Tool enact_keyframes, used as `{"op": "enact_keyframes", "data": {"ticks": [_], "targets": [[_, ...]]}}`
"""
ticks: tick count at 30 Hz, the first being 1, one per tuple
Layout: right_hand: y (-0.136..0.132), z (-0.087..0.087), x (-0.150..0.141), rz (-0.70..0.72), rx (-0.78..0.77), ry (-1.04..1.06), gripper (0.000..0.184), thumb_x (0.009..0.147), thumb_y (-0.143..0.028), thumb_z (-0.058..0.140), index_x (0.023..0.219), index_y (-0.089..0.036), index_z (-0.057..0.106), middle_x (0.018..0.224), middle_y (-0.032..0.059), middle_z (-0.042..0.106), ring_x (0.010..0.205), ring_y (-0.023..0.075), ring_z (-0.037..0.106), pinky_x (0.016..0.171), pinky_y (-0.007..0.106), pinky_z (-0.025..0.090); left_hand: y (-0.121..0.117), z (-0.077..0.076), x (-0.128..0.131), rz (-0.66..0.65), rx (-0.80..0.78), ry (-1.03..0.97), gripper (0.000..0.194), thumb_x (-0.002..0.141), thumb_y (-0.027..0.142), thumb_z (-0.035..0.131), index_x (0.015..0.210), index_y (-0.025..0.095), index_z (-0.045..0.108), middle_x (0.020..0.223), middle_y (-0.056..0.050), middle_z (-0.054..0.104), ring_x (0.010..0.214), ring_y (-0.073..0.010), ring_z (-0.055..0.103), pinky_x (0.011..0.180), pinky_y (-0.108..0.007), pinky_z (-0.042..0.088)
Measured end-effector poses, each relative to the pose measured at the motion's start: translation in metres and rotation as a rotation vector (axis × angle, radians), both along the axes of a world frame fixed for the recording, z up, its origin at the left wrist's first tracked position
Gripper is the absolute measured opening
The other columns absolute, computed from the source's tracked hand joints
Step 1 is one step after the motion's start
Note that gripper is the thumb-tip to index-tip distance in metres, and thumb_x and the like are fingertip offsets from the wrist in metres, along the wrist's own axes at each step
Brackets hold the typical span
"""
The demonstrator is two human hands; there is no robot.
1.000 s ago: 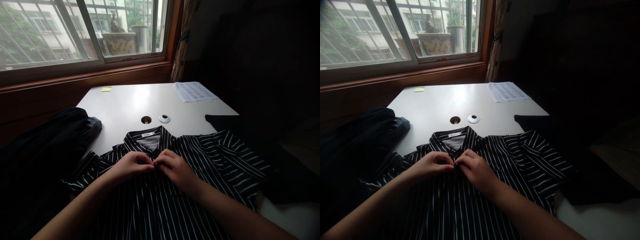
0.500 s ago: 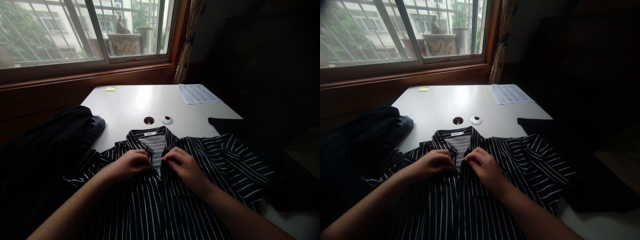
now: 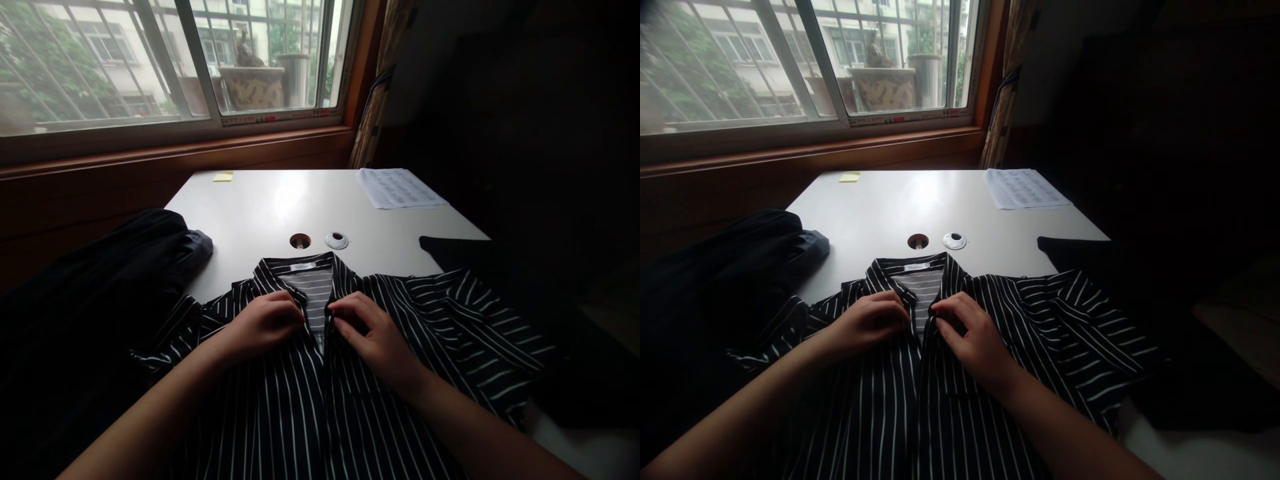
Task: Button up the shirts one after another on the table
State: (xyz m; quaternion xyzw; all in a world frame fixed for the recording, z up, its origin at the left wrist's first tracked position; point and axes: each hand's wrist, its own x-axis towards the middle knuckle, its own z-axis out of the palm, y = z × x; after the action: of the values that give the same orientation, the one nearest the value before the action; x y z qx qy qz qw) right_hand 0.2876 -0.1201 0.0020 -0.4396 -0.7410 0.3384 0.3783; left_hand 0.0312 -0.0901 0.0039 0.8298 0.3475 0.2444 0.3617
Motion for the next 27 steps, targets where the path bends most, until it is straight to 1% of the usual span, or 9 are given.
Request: {"op": "enact_keyframes", "data": {"ticks": [4,6,8,10,12,16,18,23,27], "targets": [[-0.001,-0.002,0.000,-0.013,0.035,0.019,0.024,0.092,-0.014,0.057,0.113,-0.026,0.062,0.112,0.0054,0.057,0.094,0.0182,0.061,0.085,0.036,0.056,0.003,-0.004,-0.002,0.012,0.165,0.024,0.015,0.091,0.019,0.065,0.105,0.022,0.071,0.107,-0.006,0.064,0.103,-0.0206,0.057,0.092,-0.036,0.050],[-0.001,-0.003,-0.001,0.003,0.039,0.002,0.026,0.091,-0.014,0.058,0.113,-0.026,0.062,0.115,0.0056,0.056,0.098,0.0192,0.061,0.085,0.036,0.056,0.004,-0.006,-0.001,0.019,0.258,0.083,0.016,0.089,0.021,0.068,0.105,0.024,0.071,0.110,-0.006,0.064,0.106,-0.0228,0.054,0.095,-0.041,0.049],[-0.001,-0.004,-0.001,0.030,0.044,-0.039,0.027,0.089,-0.013,0.060,0.113,-0.026,0.063,0.116,0.0056,0.056,0.106,0.0203,0.059,0.089,0.037,0.056,0.004,-0.010,-0.001,0.053,0.330,0.139,0.018,0.089,0.024,0.069,0.107,0.026,0.071,0.113,-0.005,0.064,0.109,-0.0242,0.051,0.096,-0.042,0.048],[-0.002,-0.005,-0.001,0.060,0.055,-0.091,0.027,0.088,-0.011,0.062,0.111,-0.025,0.064,0.118,0.0054,0.057,0.112,0.0209,0.058,0.096,0.039,0.053,0.004,-0.014,0.000,0.107,0.378,0.173,0.022,0.089,0.024,0.070,0.110,0.028,0.070,0.117,-0.005,0.063,0.113,-0.0252,0.049,0.098,-0.044,0.048],[-0.002,-0.005,0.000,0.084,0.073,-0.144,0.024,0.088,-0.011,0.063,0.107,-0.025,0.066,0.118,0.0051,0.058,0.114,0.0209,0.056,0.102,0.041,0.049,0.004,-0.017,0.000,0.151,0.405,0.195,0.024,0.089,0.024,0.069,0.113,0.029,0.070,0.121,-0.006,0.061,0.116,-0.0259,0.048,0.100,-0.045,0.048],[-0.002,-0.005,0.000,0.131,0.135,-0.235,0.019,0.090,-0.013,0.062,0.103,-0.025,0.070,0.115,0.0050,0.063,0.115,0.0217,0.055,0.103,0.042,0.048,0.005,-0.019,-0.001,0.168,0.424,0.213,0.025,0.091,0.022,0.066,0.115,0.030,0.070,0.124,-0.006,0.060,0.117,-0.0263,0.049,0.100,-0.046,0.049],[-0.003,-0.005,-0.001,0.162,0.165,-0.281,0.022,0.092,-0.015,0.062,0.108,-0.026,0.071,0.118,0.0054,0.063,0.116,0.0229,0.053,0.103,0.043,0.048,0.006,-0.019,-0.002,0.167,0.427,0.216,0.027,0.090,0.021,0.066,0.115,0.030,0.070,0.124,-0.006,0.060,0.116,-0.0263,0.049,0.100,-0.046,0.049],[-0.008,-0.005,0.000,0.214,0.235,-0.447,0.030,0.093,-0.022,0.061,0.120,-0.033,0.070,0.130,0.0045,0.060,0.121,0.0276,0.048,0.106,0.053,0.044,0.005,-0.021,-0.002,0.179,0.428,0.218,0.031,0.091,0.016,0.063,0.117,0.031,0.070,0.124,-0.006,0.060,0.117,-0.0268,0.049,0.100,-0.048,0.050],[-0.007,-0.005,0.003,0.239,0.293,-0.512,0.033,0.094,-0.025,0.059,0.124,-0.036,0.068,0.132,0.0042,0.058,0.119,0.0283,0.049,0.105,0.055,0.044,0.005,-0.021,-0.001,0.183,0.425,0.216,0.032,0.090,0.014,0.063,0.117,0.031,0.070,0.124,-0.006,0.060,0.117,-0.0265,0.049,0.100,-0.048,0.050]]}}
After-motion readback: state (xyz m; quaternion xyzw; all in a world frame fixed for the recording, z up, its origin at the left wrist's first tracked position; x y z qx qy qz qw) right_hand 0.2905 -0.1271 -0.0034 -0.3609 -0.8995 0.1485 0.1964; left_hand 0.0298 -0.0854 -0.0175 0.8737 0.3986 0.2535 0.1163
